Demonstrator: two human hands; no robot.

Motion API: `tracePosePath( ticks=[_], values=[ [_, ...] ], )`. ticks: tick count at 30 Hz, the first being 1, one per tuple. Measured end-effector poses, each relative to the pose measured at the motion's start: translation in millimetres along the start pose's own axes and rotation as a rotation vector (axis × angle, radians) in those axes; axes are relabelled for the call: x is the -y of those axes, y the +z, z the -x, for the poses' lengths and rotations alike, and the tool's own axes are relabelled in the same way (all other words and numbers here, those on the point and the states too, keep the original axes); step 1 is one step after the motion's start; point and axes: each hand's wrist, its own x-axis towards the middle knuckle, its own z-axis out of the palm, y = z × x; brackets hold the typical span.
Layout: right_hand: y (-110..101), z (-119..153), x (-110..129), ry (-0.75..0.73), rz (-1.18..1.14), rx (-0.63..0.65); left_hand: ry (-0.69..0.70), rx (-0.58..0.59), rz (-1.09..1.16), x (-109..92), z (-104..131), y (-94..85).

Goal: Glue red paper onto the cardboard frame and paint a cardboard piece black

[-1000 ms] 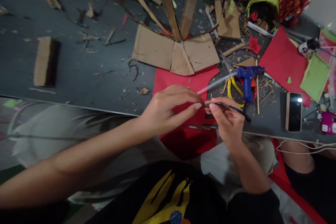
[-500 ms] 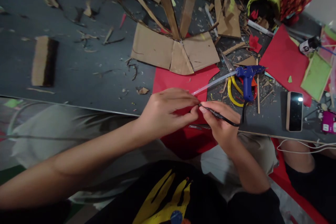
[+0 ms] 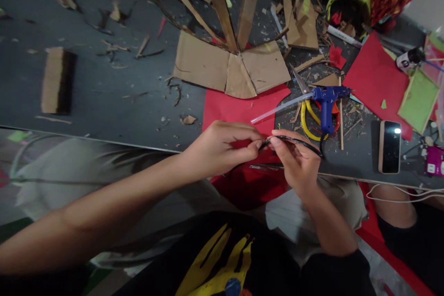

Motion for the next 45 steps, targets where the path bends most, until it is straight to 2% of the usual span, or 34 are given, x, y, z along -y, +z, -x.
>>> tracePosePath(
  ticks=[8,12,16,20,24,31,39,45],
  values=[
    [-4.6,-0.1,-3.4,0.063,-0.216,0.104,-0.247,0.118,0.459,-7.2,-1.7,-3.1],
    [-6.6,-1.4,-6.6,-0.019,-0.248,0.131,-0.311,0.147,0.638,-4.7,-1.5,-0.7],
    [-7.9,-4.2,-8.5,-0.098,-0.227,0.137,-0.337,0.142,0.677,-2.1,-1.7,2.0],
    [-7.5,-4.7,-9.2,-0.151,-0.224,0.131,-0.311,0.018,0.583,-2.1,-3.1,2.5],
    [-5.6,-3.1,-7.5,-0.040,-0.263,0.104,-0.251,-0.079,0.544,-2.1,-2.8,0.5],
    [-5.4,-3.6,-5.4,0.054,-0.231,0.053,-0.120,-0.088,0.414,-1.4,0.0,-2.9],
    [-4.6,-1.8,-1.3,0.175,-0.261,0.016,0.131,-0.130,0.045,1.1,1.1,-2.9],
    [-3.1,-3.3,-1.2,0.223,-0.181,0.022,0.287,-0.080,-0.250,7.8,2.5,-3.6]
  ],
)
